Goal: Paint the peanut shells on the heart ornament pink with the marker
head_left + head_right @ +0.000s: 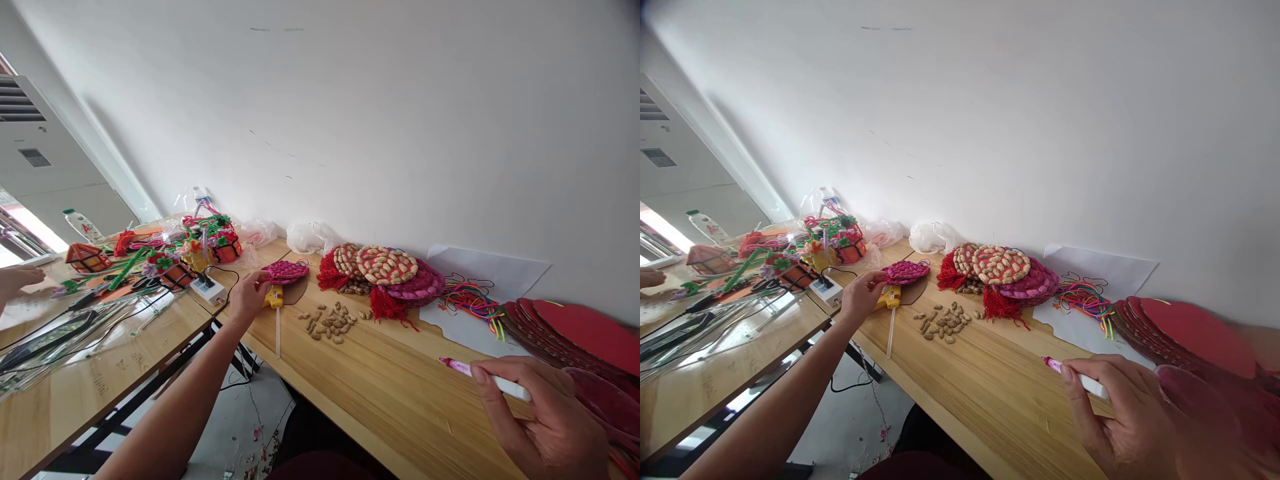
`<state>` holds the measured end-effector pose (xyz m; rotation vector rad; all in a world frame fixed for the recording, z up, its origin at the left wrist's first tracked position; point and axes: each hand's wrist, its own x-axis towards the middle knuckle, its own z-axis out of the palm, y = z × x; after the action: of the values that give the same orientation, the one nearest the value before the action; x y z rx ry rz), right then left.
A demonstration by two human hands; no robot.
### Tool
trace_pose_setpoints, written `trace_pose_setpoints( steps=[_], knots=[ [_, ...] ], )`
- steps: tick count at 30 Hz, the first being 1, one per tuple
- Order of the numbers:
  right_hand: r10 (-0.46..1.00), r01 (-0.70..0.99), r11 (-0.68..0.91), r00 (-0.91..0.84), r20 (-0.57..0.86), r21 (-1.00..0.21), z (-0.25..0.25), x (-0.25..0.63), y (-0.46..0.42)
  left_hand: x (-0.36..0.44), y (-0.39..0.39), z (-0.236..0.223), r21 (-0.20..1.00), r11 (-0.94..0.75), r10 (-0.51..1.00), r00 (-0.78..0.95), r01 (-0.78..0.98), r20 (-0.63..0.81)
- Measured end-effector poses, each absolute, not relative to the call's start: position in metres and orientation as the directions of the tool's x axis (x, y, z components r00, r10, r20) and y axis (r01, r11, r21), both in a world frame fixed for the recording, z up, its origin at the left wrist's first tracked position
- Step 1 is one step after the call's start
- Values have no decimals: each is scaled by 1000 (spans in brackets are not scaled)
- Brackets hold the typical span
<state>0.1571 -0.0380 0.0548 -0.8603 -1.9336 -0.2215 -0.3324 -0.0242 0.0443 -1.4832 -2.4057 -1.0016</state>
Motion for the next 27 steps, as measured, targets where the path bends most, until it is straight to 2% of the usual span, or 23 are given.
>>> trace_pose_setpoints(
  steps=[10,18,24,26,27],
  knots=[
    [459,629,751,-279,844,-201,54,158,-38,-319,-33,39,624,159,787,-480,765,387],
    [441,636,750,-279,853,-180,58,156,-40,-279,-57,33,762,-13,941,-251,647,229],
    [415,611,767,-244,876,-193,60,152,-41,-235,-82,36,681,-218,955,8,699,297],
    [455,575,767,-177,873,-283,58,153,-43,-218,-91,34,654,-302,936,84,693,342],
    [504,544,753,-117,856,-370,57,153,-43,-210,-95,32,632,-336,924,114,699,366]
  ],
)
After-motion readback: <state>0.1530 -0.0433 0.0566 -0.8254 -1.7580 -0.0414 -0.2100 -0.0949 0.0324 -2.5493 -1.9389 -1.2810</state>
